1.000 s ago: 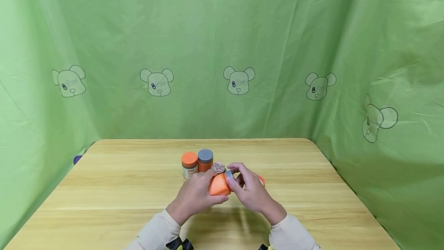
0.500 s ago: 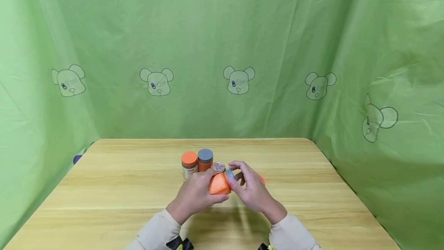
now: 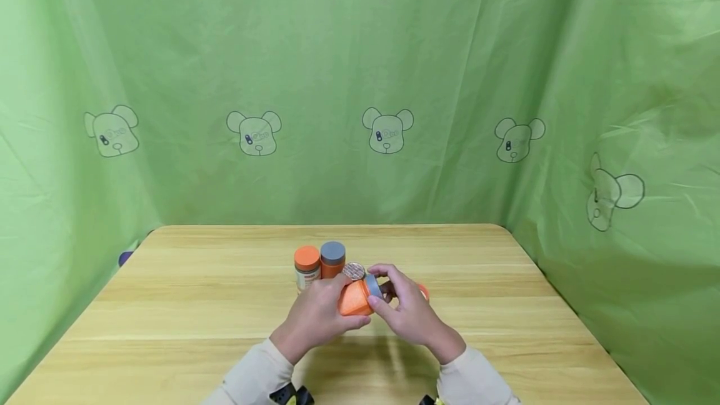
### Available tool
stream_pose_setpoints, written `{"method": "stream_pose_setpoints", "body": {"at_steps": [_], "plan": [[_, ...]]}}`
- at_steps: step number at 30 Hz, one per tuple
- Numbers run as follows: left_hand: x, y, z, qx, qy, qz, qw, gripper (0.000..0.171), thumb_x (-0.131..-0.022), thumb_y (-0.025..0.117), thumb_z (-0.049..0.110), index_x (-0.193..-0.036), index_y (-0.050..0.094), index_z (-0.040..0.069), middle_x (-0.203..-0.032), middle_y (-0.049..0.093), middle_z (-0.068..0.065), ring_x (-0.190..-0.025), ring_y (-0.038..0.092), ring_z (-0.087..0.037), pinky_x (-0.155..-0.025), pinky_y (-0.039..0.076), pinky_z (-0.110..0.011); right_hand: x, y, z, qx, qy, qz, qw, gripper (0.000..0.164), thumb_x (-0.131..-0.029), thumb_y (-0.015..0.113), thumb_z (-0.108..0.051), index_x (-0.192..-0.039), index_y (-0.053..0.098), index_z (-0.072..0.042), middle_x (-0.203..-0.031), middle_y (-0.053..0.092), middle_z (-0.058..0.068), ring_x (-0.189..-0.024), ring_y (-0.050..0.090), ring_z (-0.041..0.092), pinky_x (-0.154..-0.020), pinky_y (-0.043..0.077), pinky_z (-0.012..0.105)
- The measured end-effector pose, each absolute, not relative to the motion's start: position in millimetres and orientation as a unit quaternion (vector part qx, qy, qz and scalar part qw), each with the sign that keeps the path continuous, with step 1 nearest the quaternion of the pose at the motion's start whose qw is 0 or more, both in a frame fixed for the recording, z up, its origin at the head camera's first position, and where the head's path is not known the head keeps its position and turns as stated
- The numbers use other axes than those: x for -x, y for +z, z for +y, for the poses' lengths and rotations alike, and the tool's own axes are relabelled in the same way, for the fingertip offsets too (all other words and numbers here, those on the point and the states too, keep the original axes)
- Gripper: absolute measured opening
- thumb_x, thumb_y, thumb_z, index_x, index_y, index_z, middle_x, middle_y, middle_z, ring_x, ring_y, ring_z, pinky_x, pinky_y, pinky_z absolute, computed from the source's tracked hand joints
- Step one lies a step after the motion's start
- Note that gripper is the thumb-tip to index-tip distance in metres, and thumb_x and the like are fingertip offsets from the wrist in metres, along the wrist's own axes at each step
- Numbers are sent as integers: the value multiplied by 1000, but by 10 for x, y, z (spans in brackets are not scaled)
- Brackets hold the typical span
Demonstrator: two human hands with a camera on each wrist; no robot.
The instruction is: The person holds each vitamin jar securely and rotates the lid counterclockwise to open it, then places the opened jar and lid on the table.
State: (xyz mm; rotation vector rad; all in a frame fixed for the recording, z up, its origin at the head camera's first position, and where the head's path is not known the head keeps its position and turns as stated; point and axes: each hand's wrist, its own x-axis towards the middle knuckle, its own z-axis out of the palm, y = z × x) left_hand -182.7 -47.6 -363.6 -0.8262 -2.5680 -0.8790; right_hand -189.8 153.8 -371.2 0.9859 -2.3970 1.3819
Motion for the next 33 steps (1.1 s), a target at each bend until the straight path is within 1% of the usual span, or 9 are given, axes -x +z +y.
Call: {"method": "stream_pose_setpoints", "body": {"at_steps": [2,5,8,12,17,20,22,29,33], "plan": [[1828,-3634,-475,288,-305,-895,155,51,-71,86,38,-103,62,6,-77,58,3,-61,50,-6,-51,41,-20,1901,-3711,1545,-344,467,-807,108,39,-92,60,-5,-127,47,5,-103,58,10,-83,61,17,-67,51,29],[1827,-3626,-470,291,-304,-894,158,50,-70,86,38,-102,62,6,-76,58,3,-60,49,-6,-52,41,-20,1909,-3711,1548,-347,460,-809,118,37,-93,58,-7,-128,47,3,-107,58,11,-86,62,18,-67,50,30],[1829,-3619,-466,294,-306,-892,158,50,-70,86,37,-100,62,6,-75,58,3,-60,49,-7,-52,41,-21,1919,-3715,1542,-336,452,-818,117,33,-98,54,-13,-127,49,2,-107,59,11,-78,62,15,-62,50,29],[1832,-3607,-467,294,-306,-891,161,49,-70,86,37,-101,62,7,-76,59,3,-61,50,-7,-53,42,-21,1931,-3720,1531,-316,458,-826,88,29,-100,52,-17,-123,52,0,-102,60,7,-69,59,13,-57,49,28],[1831,-3606,-477,292,-303,-894,156,50,-70,86,38,-101,62,6,-76,58,3,-61,50,-7,-53,41,-21,1929,-3716,1533,-328,461,-821,78,30,-97,55,-12,-124,52,1,-105,59,8,-74,58,11,-64,51,29],[1834,-3614,-479,293,-303,-893,155,50,-70,86,39,-100,62,6,-77,59,3,-62,50,-7,-53,41,-21,1922,-3712,1546,-343,459,-816,83,34,-96,56,-8,-127,49,3,-109,59,10,-80,59,15,-70,51,31],[1834,-3622,-476,292,-301,-895,154,51,-70,86,39,-100,62,6,-76,58,3,-61,50,-7,-53,41,-21,1926,-3716,1552,-347,458,-814,87,35,-96,55,-8,-128,48,4,-109,59,11,-83,59,17,-71,51,33],[1827,-3635,-469,288,-299,-896,155,50,-69,86,39,-98,62,7,-75,56,3,-61,49,-8,-53,41,-22,1927,-3715,1527,-320,460,-825,79,30,-99,52,-14,-126,51,1,-106,59,8,-71,57,9,-60,49,28],[1824,-3635,-474,290,-302,-895,153,49,-70,86,38,-99,62,6,-76,56,4,-61,49,-8,-53,41,-21,1907,-3692,1513,-309,463,-828,74,28,-98,54,-15,-123,53,-2,-101,59,4,-70,56,10,-60,48,28]]}}
